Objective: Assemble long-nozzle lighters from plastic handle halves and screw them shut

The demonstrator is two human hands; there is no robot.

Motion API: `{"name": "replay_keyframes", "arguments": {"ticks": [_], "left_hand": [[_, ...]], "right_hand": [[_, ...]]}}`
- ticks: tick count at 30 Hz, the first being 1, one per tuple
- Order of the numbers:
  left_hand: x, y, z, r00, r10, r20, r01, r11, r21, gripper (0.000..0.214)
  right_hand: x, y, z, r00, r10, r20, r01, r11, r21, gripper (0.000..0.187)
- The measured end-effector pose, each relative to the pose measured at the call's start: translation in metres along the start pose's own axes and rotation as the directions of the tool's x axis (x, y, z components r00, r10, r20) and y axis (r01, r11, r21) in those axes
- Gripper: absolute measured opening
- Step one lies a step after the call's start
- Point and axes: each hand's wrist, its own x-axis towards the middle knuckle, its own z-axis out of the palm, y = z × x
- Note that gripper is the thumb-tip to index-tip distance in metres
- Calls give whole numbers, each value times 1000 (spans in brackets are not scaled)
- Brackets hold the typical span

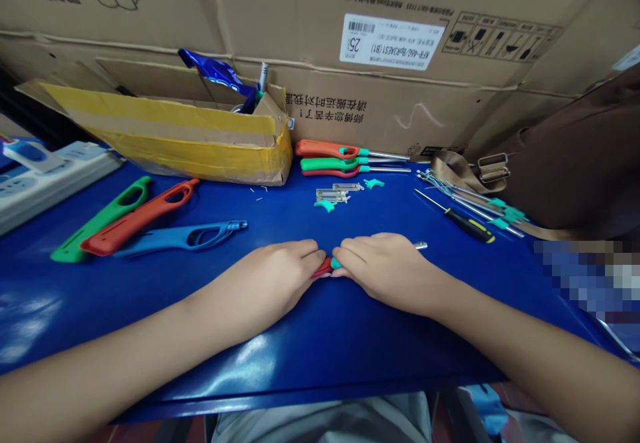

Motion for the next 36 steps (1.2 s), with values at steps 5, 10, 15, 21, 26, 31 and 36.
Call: {"name": "replay_keyframes", "arguments": {"ticks": [5,10,15,21,26,31,36], "left_hand": [[-2,2,4,1000,30,3,-31,1000,5,19],[-4,3,7,998,55,17,-55,998,29,19],[-4,4,6,998,68,3,-68,998,-10,20],[-2,5,3,998,56,18,-56,998,-26,22],[0,-4,-2,997,23,-74,-25,999,-23,30],[0,-33,-10,988,-30,-150,42,996,76,33],[2,-50,-12,993,-59,-105,59,998,-1,35]], "right_hand": [[0,-4,1,998,-9,60,7,1000,29,31],[-2,-6,-2,996,-32,83,28,999,46,20],[-6,-12,-5,997,-46,61,49,998,-45,18],[-5,-13,-5,997,-33,75,36,998,-47,15],[-2,4,-8,989,103,107,-118,982,150,24],[-12,36,-9,972,211,106,-233,930,286,25],[-21,62,1,979,202,33,-198,890,411,25]]}}
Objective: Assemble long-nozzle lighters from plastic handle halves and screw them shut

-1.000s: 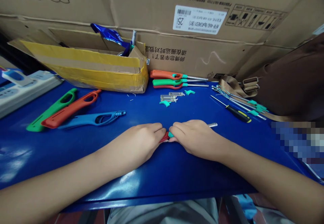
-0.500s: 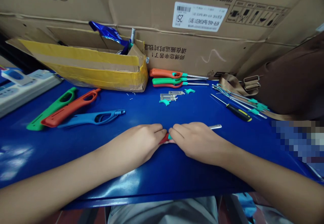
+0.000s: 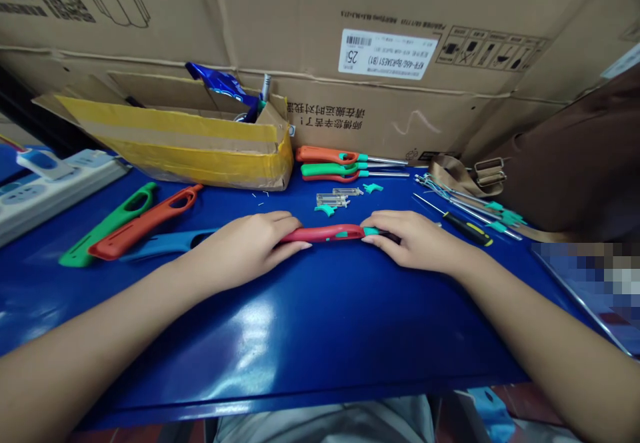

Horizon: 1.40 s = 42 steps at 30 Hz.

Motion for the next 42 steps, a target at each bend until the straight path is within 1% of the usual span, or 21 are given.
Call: {"name": "replay_keyframes", "arguments": {"ticks": [2,5,8,11,13,16,18,21,23,27,30,31,32,33,34,35,37,38,40,41,42], "left_hand": [[0,0,3,1000,10,9,-9,998,-57,35],[0,2,8,999,28,20,-25,994,-103,35],[0,1,12,998,58,-5,-58,992,-112,35],[0,-1,14,996,86,-25,-88,991,-105,36],[1,-2,13,997,75,-22,-77,992,-98,36],[4,-2,11,999,30,-25,-32,993,-111,39],[6,-3,10,998,24,-60,-34,986,-165,42],[8,-3,12,992,19,-121,-48,971,-236,43],[7,-5,15,990,12,-139,-46,970,-240,44],[6,-10,21,990,33,-136,-54,986,-156,44],[5,-11,22,987,24,-157,-46,990,-136,44],[5,-11,21,985,20,-171,-45,988,-144,44],[5,-11,21,982,20,-187,-49,987,-152,45],[5,-11,21,979,23,-203,-56,986,-157,45],[5,-11,20,976,24,-216,-60,985,-161,44],[5,-11,20,973,26,-227,-64,985,-161,43],[5,-11,19,973,20,-231,-58,986,-159,40],[4,-12,19,972,25,-233,-62,986,-154,39],[4,-13,19,974,31,-222,-64,988,-143,36],[4,-13,19,976,35,-217,-66,988,-138,36],[4,-13,19,977,35,-211,-65,989,-136,35]], "right_hand": [[0,4,3,998,-45,-36,46,999,4,25],[-1,3,5,994,-102,-33,99,992,-84,25],[-2,-1,4,994,-111,5,110,981,-158,26],[-2,-4,2,994,-108,19,110,978,-177,27],[-2,-4,3,997,-81,5,81,984,-160,26],[0,-1,5,998,-22,-51,19,997,-70,23],[2,3,6,996,0,-88,-1,1000,-7,21],[3,8,4,993,34,-117,-31,999,29,16],[3,9,2,995,52,-80,-50,998,30,15],[0,10,-7,996,80,33,-81,996,30,14],[-1,7,-14,993,97,72,-97,995,0,22],[-1,5,-17,989,127,78,-124,992,-39,25],[0,4,-19,979,189,72,-182,979,-95,29],[0,3,-21,959,281,47,-269,948,-172,33],[1,2,-24,911,410,-34,-404,877,-260,37],[1,2,-27,833,540,-117,-546,772,-326,41],[-2,5,-33,707,679,-198,-693,609,-386,37],[-4,7,-37,636,747,-193,-743,525,-415,42],[-9,14,-45,520,841,-149,-791,409,-455,64],[-12,17,-49,476,871,-121,-802,374,-466,72],[-15,20,-52,450,888,-96,-807,359,-468,75]]}}
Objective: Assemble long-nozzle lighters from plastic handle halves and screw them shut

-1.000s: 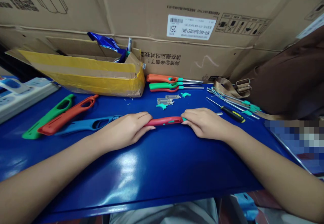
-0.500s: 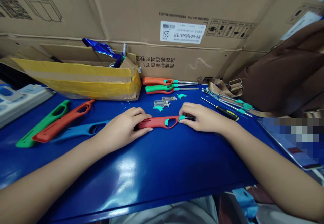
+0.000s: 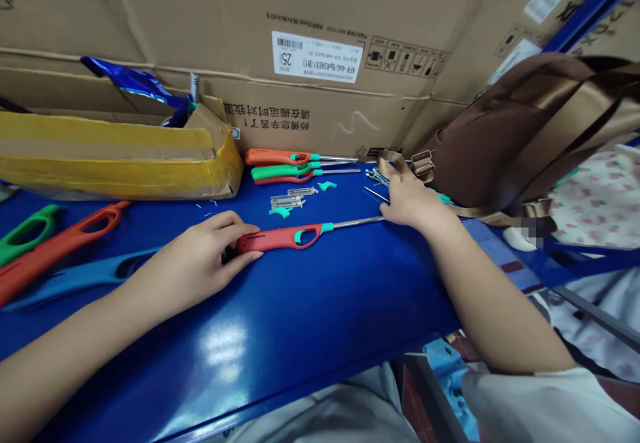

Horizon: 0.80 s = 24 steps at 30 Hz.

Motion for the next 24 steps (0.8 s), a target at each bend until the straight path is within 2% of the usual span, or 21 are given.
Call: {"name": "replay_keyframes", "arguments": {"ticks": [2,4,7,10,13,15,17,18,19,22,24], "left_hand": [[0,1,0,1000,-2,7,2,1000,-2,35],[0,2,1,1000,-1,11,1,1000,-5,35],[0,6,4,1000,6,6,-6,1000,0,37],[-1,9,8,1000,13,11,-13,1000,4,38],[-3,13,11,1000,1,17,-1,1000,11,40],[-6,17,12,1000,-6,16,6,1000,6,41],[-8,21,13,1000,-9,24,9,1000,-19,41],[-9,24,13,999,-8,35,9,999,-36,41],[-10,26,13,999,-10,32,11,999,-52,40],[-11,33,12,999,-20,35,23,995,-99,36],[-11,35,10,999,-15,28,18,993,-120,32]], "right_hand": [[3,7,-1,999,9,48,-9,1000,-1,68],[5,12,0,996,9,85,-9,1000,-1,53],[5,16,0,996,-3,94,2,1000,8,36],[1,18,-4,999,-40,24,39,999,35,36],[-7,11,-11,985,-144,-97,152,985,78,34],[-13,-4,-13,937,-281,-209,311,942,124,29],[-19,-26,-11,779,-456,-431,578,788,211,28],[-22,-39,-10,715,-505,-484,665,706,245,28],[-24,-53,-9,674,-536,-508,715,647,265,27],[-27,-92,-7,597,-621,-508,798,527,293,23],[-25,-114,-8,588,-653,-477,808,497,316,22]]}}
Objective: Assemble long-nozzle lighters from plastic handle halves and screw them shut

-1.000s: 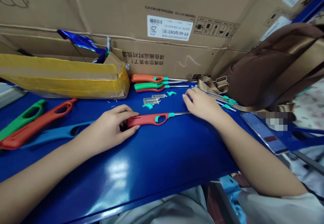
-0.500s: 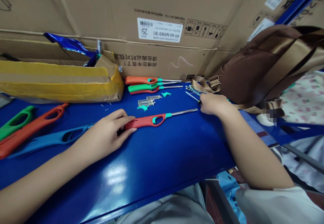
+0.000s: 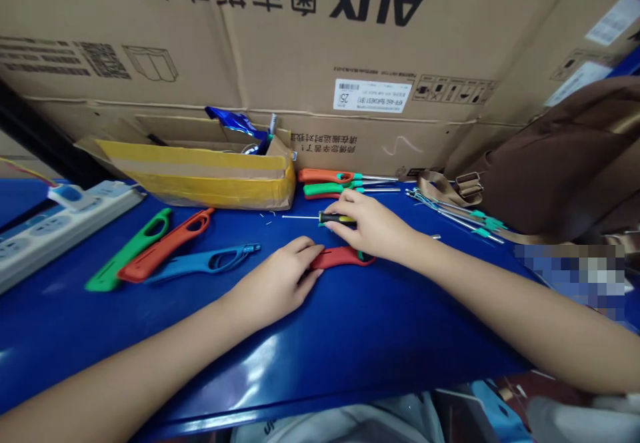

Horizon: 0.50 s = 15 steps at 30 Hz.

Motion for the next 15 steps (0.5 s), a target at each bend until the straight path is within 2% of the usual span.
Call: {"name": "replay_keyframes", "arguments": {"ticks": [3,9,12,15], "left_hand": [[0,1,-1,1000,8,5,-8,999,-41,27],[2,-4,4,999,-22,-43,17,994,-106,24],[3,-4,6,996,-54,-71,42,986,-163,29],[3,-2,5,994,-72,-81,52,973,-225,35]], "right_hand": [[19,-6,14,999,-8,50,7,1000,28,21],[35,-5,31,999,-12,41,10,998,63,21],[34,-4,31,999,-26,28,23,996,84,22],[25,-1,20,996,-41,-78,54,983,175,18]]}}
